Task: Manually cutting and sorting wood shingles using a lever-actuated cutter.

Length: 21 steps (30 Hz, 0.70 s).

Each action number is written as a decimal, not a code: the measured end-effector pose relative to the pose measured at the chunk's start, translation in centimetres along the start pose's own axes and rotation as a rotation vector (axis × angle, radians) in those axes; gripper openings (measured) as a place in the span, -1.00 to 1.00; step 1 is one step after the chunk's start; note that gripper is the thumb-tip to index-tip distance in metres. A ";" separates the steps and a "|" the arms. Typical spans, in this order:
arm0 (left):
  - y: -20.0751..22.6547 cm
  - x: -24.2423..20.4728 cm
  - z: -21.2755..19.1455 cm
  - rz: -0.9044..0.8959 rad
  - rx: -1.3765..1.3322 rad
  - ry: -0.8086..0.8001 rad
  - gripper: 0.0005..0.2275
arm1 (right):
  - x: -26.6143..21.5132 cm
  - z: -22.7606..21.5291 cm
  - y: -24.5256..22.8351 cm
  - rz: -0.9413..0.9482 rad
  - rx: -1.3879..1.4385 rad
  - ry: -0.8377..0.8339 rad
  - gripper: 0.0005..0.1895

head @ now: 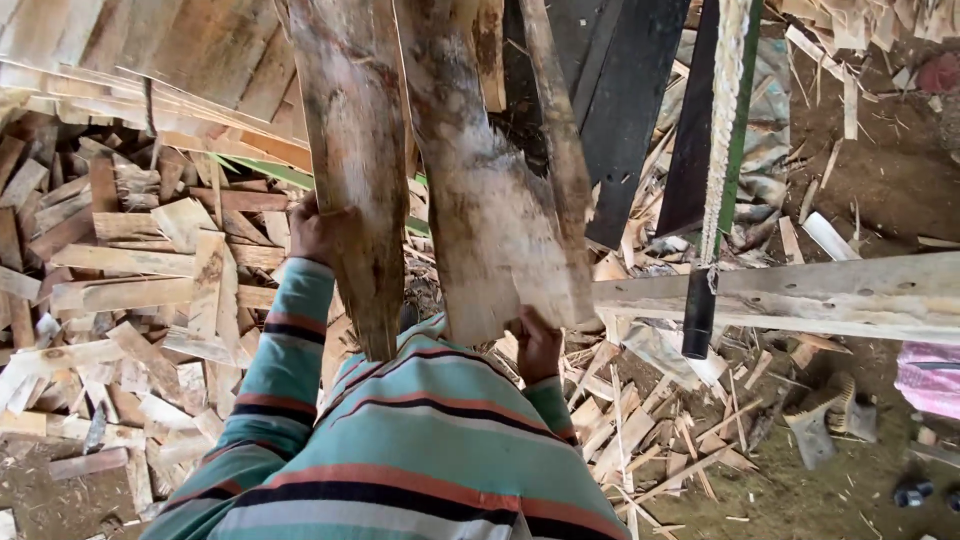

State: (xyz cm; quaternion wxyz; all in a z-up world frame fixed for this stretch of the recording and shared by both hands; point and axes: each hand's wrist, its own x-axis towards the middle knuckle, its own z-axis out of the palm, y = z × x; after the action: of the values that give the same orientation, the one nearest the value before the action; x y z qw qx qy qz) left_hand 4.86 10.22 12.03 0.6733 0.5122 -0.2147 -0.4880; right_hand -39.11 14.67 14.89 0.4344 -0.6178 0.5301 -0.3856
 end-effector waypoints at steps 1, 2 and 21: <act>-0.9 0.9 0.1 0.064 -0.004 0.006 -0.70 | 0.3 0.4 -1.1 -0.028 -0.080 -0.049 -0.74; -1.8 1.8 0.2 0.129 -0.008 0.013 -0.68 | 0.6 0.7 -2.3 -0.056 -0.160 -0.098 -0.79; 13.1 -8.4 -2.5 0.407 0.646 -0.054 -0.66 | 27.5 8.6 -12.9 -0.327 -0.259 -0.367 -0.38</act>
State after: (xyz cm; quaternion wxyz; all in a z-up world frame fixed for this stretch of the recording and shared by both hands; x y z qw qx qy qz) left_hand 8.98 18.78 24.66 0.5543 0.6319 -0.4727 -0.2647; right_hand -23.08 -10.69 24.69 0.3725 -0.8049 0.3809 -0.2612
